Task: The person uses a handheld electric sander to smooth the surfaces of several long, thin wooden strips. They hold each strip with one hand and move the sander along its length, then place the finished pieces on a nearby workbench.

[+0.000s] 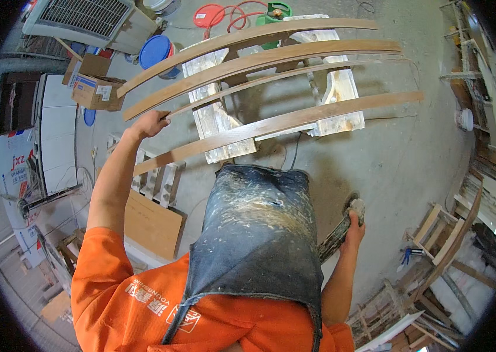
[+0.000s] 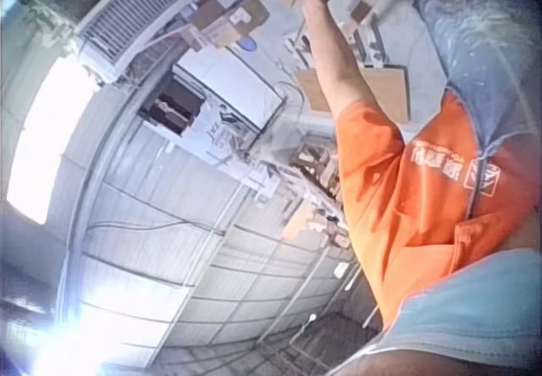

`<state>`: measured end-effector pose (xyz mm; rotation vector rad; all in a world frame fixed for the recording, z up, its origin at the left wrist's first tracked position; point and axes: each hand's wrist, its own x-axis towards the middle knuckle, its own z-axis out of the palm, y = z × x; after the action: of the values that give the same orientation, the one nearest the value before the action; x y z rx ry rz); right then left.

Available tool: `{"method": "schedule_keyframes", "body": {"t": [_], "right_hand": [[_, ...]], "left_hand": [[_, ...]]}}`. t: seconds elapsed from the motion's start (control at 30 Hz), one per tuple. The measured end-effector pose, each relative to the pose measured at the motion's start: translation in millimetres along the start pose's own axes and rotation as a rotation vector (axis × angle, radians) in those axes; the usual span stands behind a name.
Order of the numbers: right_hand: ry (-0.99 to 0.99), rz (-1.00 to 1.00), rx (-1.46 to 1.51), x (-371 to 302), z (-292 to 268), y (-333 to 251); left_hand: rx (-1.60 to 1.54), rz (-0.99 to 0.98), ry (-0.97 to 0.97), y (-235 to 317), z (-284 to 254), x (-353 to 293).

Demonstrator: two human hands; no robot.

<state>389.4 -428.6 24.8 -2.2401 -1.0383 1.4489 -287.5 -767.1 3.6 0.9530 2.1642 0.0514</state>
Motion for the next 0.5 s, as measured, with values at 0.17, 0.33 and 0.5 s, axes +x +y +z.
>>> {"method": "schedule_keyframes", "body": {"t": [0.17,0.33,0.5], "right_hand": [[-0.05,0.002,0.073,-15,8,-1],[-0.067,-0.01,0.057,-17,14,2],[-0.128,-0.005,0.066,-24,25,-6]], "left_hand": [[-0.002,0.03,0.034,-9,7,2],[-0.002,0.014,0.064,-6,9,3],[0.16,-0.125,0.097,34,14,-10]]}}
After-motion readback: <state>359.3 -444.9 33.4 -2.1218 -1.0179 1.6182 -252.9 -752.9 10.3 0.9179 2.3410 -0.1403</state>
